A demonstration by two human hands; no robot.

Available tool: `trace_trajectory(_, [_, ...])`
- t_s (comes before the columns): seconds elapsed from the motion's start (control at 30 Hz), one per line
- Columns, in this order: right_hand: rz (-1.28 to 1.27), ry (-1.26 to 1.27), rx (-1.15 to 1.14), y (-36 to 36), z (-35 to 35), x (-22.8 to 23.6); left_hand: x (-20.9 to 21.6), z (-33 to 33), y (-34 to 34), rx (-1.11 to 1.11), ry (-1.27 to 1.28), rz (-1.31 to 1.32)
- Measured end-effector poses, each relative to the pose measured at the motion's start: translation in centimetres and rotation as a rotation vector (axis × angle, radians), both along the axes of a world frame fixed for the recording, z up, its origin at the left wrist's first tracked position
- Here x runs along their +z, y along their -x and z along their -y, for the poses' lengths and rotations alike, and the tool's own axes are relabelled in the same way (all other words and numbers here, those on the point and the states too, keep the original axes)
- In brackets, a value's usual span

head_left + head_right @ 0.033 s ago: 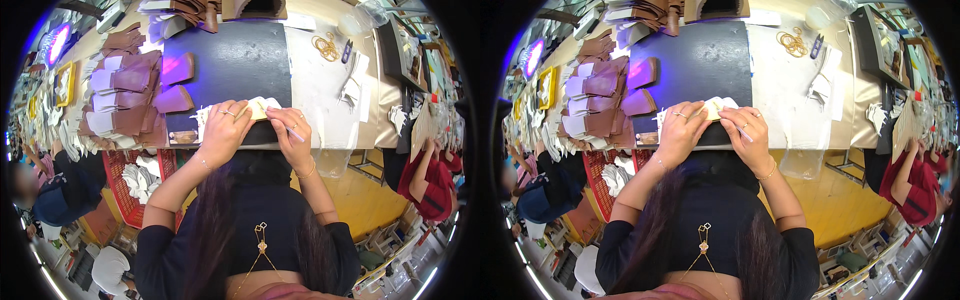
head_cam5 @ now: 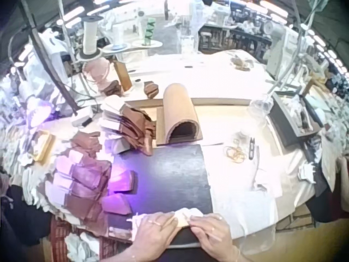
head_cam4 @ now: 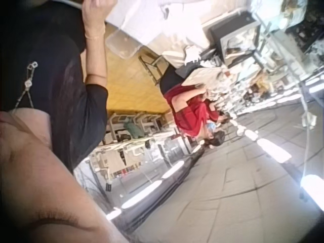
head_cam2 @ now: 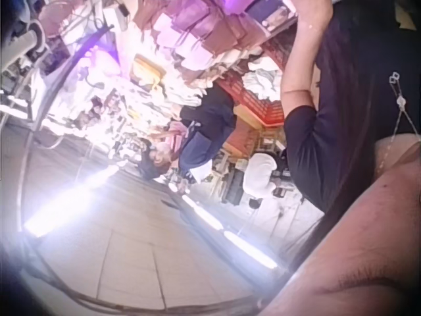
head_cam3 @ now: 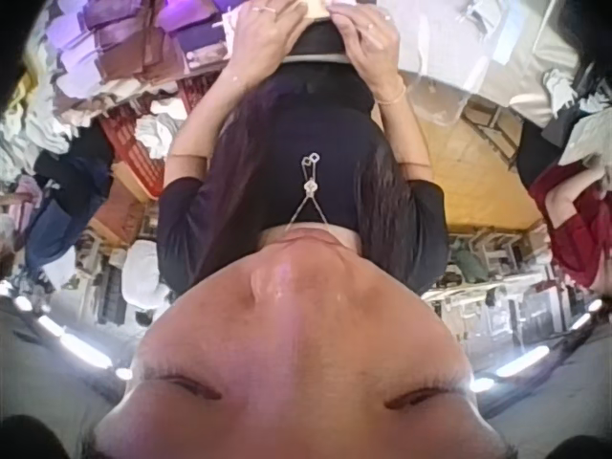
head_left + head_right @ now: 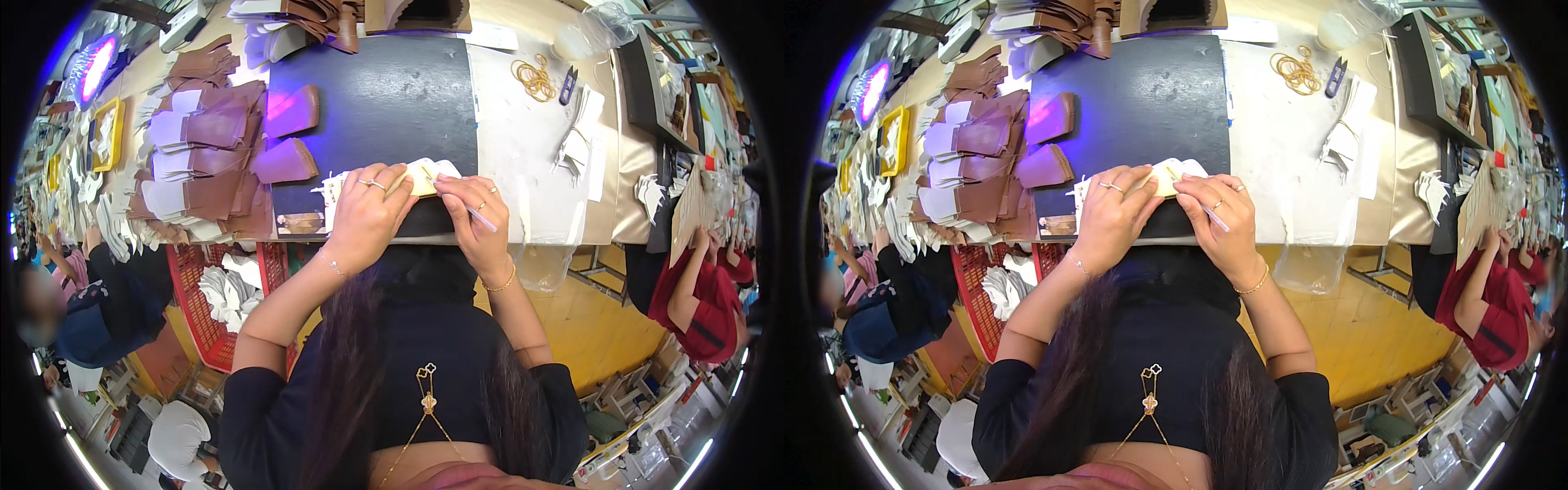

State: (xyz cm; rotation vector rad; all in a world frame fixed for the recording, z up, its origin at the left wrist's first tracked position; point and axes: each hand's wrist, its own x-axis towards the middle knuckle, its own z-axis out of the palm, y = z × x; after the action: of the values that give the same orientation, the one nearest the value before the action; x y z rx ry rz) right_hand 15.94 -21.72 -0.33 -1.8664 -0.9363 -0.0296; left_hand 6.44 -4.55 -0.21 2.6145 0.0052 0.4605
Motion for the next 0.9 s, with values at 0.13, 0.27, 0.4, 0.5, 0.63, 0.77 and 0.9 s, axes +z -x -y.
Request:
trace_trajectory(0.13, [0.051, 0.035, -0.008, -0.6, -0.8, 0.1, -0.3, -0.2, -0.3, 0.0, -0.008, -0.003])
trace_trajectory(0.27, [0.103, 0.105, 0.021, -0.9, -1.2, 0.3, -0.5, -0.4, -0.3, -0.009, -0.017, 0.003])
trace_trajectory(0.4, [0.16, 0.247, 0.067, -1.0, 0.1, 1.4, -0.5, -0.3, -0.3, -0.003, -0.004, -0.009])
trace_trajectory(0.5, [0.117, 0.23, 0.064, -1.1, 0.8, 1.8, -0.4, -0.4, -0.4, 0.009, 0.014, 0.001])
trace_trajectory(0.63, [0.142, 0.189, -0.024, -1.6, -0.5, 0.5, 0.3, -1.3, -0.1, 0.031, 0.074, -0.006])
trace_trajectory(0.77, [0.21, 0.442, -0.051, -1.5, -1.7, -0.8, 1.8, -3.9, 1.4, 0.21, 0.079, -0.039])
trace_trajectory(0.9, [0.24, 0.416, 0.041, -1.5, -2.0, -0.8, 3.0, -6.1, 3.0, 0.345, 0.127, -0.019])
